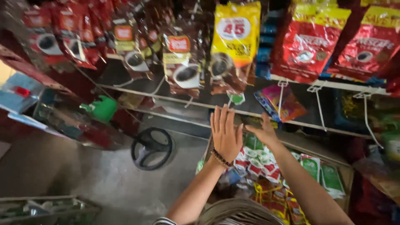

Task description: Restocking and organizing small condiment and coffee sachets on shelves from a cardboard box.

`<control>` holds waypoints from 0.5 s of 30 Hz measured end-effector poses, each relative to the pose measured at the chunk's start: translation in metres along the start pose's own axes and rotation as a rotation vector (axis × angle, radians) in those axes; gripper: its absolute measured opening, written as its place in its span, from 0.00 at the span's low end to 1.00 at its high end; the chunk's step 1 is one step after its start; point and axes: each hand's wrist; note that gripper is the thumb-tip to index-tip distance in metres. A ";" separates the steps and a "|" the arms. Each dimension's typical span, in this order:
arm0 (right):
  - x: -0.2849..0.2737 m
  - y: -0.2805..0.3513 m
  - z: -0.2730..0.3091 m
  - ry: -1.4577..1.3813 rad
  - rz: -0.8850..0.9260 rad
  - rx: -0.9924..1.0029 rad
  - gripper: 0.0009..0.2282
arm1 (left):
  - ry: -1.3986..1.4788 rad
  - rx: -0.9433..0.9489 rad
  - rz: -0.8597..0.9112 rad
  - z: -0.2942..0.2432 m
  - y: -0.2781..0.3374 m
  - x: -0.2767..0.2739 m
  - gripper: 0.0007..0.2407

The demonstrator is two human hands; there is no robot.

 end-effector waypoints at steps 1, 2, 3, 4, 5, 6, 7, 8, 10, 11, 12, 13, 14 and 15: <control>0.007 -0.020 0.001 0.179 -0.020 -0.152 0.52 | 0.123 -0.044 -0.029 0.007 -0.007 -0.004 0.20; 0.013 -0.038 0.002 0.361 -0.039 -0.299 0.51 | 0.247 -0.092 -0.055 0.013 -0.014 -0.008 0.20; 0.018 -0.031 0.039 0.359 -0.051 -0.307 0.51 | 0.251 -0.078 -0.059 0.017 -0.017 -0.008 0.20; 0.022 -0.024 0.075 0.304 -0.059 -0.283 0.50 | 0.326 -0.094 -0.062 0.022 -0.021 -0.007 0.18; 0.026 -0.017 0.111 0.249 -0.066 -0.260 0.48 | 0.402 -0.110 -0.064 0.027 -0.025 -0.006 0.15; 0.032 -0.029 0.113 0.246 -0.079 -0.272 0.48 | 0.405 -0.093 -0.069 0.030 -0.026 -0.007 0.15; 0.038 -0.040 0.114 0.240 -0.079 -0.276 0.44 | 0.408 -0.071 -0.074 0.034 -0.027 -0.008 0.12; 0.043 -0.054 0.117 0.232 -0.083 -0.280 0.39 | 0.412 -0.045 -0.079 0.037 -0.029 -0.007 0.09; 0.060 -0.102 0.080 0.152 -0.144 -0.312 0.40 | 0.428 -0.007 -0.096 0.046 -0.028 -0.006 0.08; 0.069 -0.127 0.061 0.078 -0.188 -0.333 0.40 | 0.439 0.010 -0.110 0.050 -0.027 -0.005 0.08; 0.069 -0.128 0.067 0.070 -0.196 -0.342 0.40 | 0.437 0.025 -0.111 0.054 -0.026 -0.005 0.08; 0.068 -0.129 0.072 0.471 -0.207 -0.379 0.33 | 0.444 0.024 -0.124 0.058 -0.025 -0.004 0.07; 0.067 -0.129 0.076 0.868 -0.223 -0.398 0.27 | 0.454 0.029 -0.131 0.062 -0.024 -0.003 0.07; 0.071 -0.130 0.081 0.856 -0.241 -0.399 0.27 | 0.454 0.049 -0.125 0.066 -0.026 -0.005 0.07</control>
Point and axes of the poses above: each hand's wrist, its own y-axis away from the middle knuckle, its own x-axis out of the palm, z = x × y, and after that the axes turned 7 degrees about y, right-handed
